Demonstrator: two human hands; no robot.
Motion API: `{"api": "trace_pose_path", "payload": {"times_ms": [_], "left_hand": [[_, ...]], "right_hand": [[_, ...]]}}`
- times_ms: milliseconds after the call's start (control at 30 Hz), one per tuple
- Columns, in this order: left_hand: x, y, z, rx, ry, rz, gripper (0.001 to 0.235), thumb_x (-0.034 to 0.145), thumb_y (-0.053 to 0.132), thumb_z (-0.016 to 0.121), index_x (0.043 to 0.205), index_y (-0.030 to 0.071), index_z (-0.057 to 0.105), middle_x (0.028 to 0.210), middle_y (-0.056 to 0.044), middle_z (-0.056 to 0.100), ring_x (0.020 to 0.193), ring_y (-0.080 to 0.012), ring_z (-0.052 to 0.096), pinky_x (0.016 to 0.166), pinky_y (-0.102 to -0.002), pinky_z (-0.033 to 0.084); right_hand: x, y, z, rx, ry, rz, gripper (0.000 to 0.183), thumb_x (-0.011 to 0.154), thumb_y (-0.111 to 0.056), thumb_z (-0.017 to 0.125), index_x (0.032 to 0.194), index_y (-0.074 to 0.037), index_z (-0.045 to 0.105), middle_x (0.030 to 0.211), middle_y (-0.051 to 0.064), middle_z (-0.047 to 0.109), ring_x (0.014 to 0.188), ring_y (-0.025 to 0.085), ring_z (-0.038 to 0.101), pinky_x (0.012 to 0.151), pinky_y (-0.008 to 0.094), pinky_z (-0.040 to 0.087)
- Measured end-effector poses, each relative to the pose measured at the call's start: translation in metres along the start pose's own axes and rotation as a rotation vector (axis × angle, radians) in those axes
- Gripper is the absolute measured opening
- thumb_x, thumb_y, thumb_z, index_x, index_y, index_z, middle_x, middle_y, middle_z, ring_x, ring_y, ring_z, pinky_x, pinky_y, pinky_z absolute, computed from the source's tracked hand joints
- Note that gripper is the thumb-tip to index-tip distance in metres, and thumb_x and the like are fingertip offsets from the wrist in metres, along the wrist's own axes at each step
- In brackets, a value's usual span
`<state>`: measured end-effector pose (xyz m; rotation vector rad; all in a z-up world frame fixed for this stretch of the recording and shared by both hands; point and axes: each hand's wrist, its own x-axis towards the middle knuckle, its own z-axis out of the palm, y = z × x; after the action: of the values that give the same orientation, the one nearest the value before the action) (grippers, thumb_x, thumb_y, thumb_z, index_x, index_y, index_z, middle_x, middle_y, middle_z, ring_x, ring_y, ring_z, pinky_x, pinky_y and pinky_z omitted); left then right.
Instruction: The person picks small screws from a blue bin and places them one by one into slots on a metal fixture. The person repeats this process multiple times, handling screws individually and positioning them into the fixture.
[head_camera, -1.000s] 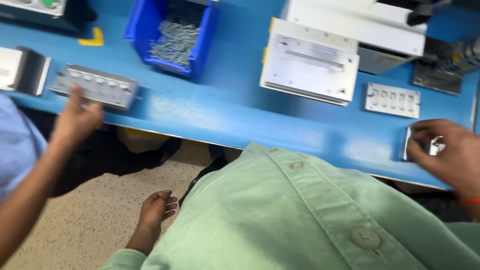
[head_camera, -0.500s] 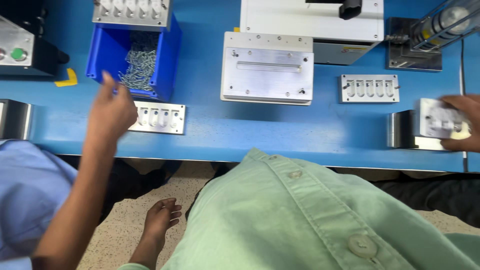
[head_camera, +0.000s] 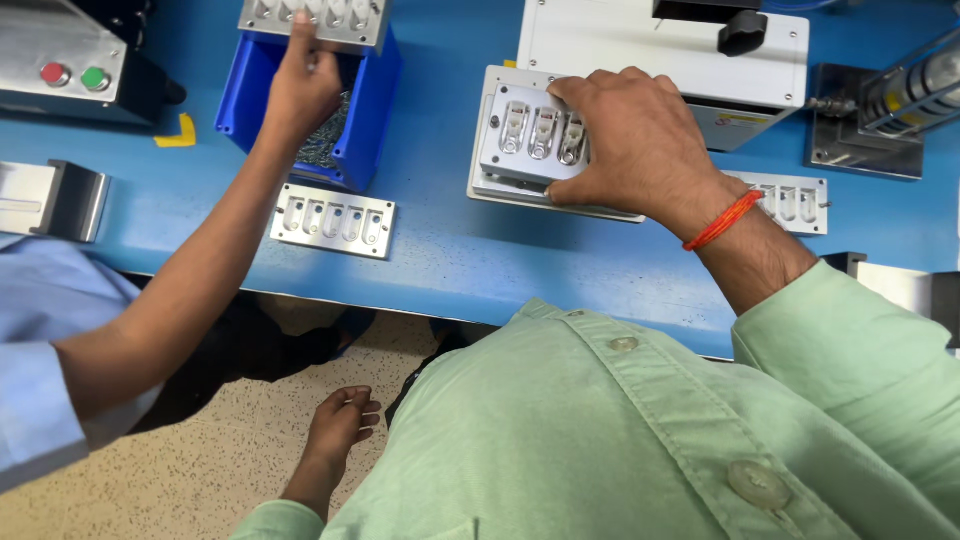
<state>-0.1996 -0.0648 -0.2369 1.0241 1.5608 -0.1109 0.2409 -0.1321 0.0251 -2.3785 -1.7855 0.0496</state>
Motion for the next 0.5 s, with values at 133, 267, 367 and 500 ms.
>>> {"api": "trace_pose_path", "payload": {"times_ms": [133, 267, 367, 500], "left_hand": [[0.004, -0.02, -0.002, -0.019, 0.002, -0.016, 0.033, 0.104, 0.027, 0.052, 0.126, 0.005, 0.064, 0.11, -0.012, 0.075, 0.097, -0.0232, 0.068, 0.089, -0.039, 0.056], [0.006, -0.038, -0.002, 0.012, -0.005, -0.084, 0.033, 0.104, 0.027, 0.053, 0.125, 0.004, 0.065, 0.11, -0.014, 0.076, 0.097, -0.0257, 0.069, 0.089, -0.04, 0.056], [0.008, -0.035, -0.001, 0.02, -0.012, -0.1, 0.034, 0.105, 0.028, 0.056, 0.126, 0.003, 0.064, 0.111, -0.015, 0.074, 0.098, -0.0268, 0.068, 0.09, -0.041, 0.054], [0.012, -0.015, -0.007, 0.023, -0.01, -0.033, 0.033, 0.104, 0.027, 0.053, 0.125, 0.004, 0.064, 0.112, -0.014, 0.075, 0.1, -0.0253, 0.07, 0.089, -0.04, 0.055]], "right_hand": [[-0.001, -0.001, 0.005, -0.031, 0.027, -0.016, 0.093, 0.057, -0.043, 0.096, 0.134, -0.002, 0.064, 0.111, 0.017, 0.065, 0.102, 0.035, 0.061, 0.092, 0.048, 0.049], [0.007, 0.009, 0.011, -0.016, -0.093, 0.053, 0.097, 0.055, -0.048, 0.097, 0.138, -0.009, 0.063, 0.114, 0.014, 0.062, 0.109, 0.034, 0.058, 0.096, 0.046, 0.049], [0.002, 0.027, 0.023, 0.061, -0.053, -0.055, 0.109, 0.048, -0.057, 0.098, 0.139, -0.008, 0.062, 0.119, 0.018, 0.061, 0.111, 0.036, 0.057, 0.095, 0.046, 0.049], [-0.048, 0.082, 0.039, 0.111, 0.226, -0.094, 0.092, 0.068, -0.05, 0.093, 0.145, -0.007, 0.065, 0.128, 0.019, 0.064, 0.121, 0.036, 0.058, 0.102, 0.048, 0.048]]}}
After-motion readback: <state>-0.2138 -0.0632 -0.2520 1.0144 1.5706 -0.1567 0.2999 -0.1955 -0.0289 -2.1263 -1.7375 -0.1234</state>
